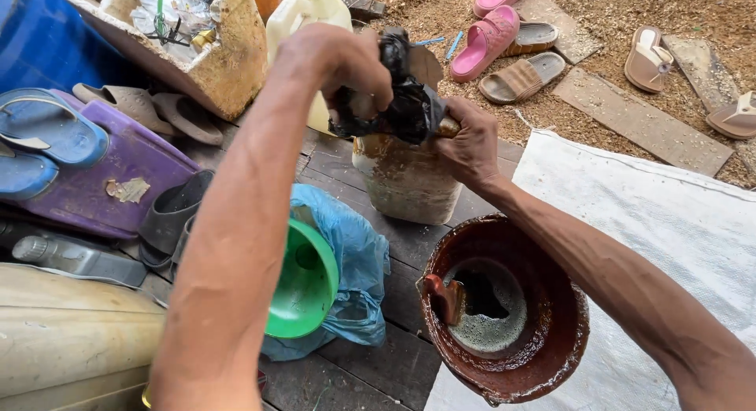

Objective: The person is preparing a wood finish by pouring components from a large plastic jug and a metal tin into a pot, then stirring the mixture with a brush.

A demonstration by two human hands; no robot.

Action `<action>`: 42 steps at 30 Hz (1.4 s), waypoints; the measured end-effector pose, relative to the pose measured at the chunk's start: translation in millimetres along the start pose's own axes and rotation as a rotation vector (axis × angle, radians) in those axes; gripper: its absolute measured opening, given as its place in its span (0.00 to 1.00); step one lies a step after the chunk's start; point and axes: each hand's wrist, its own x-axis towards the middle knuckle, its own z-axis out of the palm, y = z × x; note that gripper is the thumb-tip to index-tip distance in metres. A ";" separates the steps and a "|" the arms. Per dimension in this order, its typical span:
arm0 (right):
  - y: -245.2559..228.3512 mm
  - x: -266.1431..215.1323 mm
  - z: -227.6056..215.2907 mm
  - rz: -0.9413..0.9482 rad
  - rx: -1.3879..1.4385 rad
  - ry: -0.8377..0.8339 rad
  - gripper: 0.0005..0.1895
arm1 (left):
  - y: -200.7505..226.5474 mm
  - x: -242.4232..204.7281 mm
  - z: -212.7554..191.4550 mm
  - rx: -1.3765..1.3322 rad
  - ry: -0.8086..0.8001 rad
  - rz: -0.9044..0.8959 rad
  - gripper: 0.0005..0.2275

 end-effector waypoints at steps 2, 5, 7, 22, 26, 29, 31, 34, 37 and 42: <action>4.5 3.4 5.5 -0.039 -0.018 0.001 0.17 | 5.2 14.3 5.2 -0.064 -0.070 0.005 0.06; 13.6 6.4 3.7 -0.001 -0.050 -0.028 0.03 | 10.6 27.1 17.5 -0.220 -0.076 -0.023 0.10; 20.8 4.2 4.1 -0.006 -0.044 -0.071 0.14 | 16.1 22.5 28.3 -0.092 -0.109 -0.064 0.34; 44.3 -9.7 12.1 0.026 0.112 -0.090 0.22 | -50.4 111.8 131.8 -0.198 0.678 0.202 0.29; 21.8 6.2 -3.7 -0.088 -0.054 -0.132 0.20 | -35.2 103.5 103.3 -0.210 0.433 0.091 0.32; 5.6 12.2 -18.6 -0.069 -0.028 -0.223 0.22 | -39.2 110.0 91.1 -0.159 0.369 0.064 0.34; -8.9 13.1 -27.9 0.024 0.063 -0.281 0.26 | -51.1 125.0 92.7 -0.164 0.569 0.116 0.32; -10.8 11.2 -29.1 0.020 0.075 -0.286 0.27 | -57.7 105.4 85.2 -0.314 0.704 0.160 0.36; 3.0 9.1 -25.0 -0.123 0.060 -0.233 0.26 | -65.3 87.1 72.3 -0.380 0.789 0.111 0.36; 2.1 12.8 -44.5 -0.303 0.028 -0.274 0.28 | -104.8 -83.5 80.7 -0.222 0.789 0.305 0.27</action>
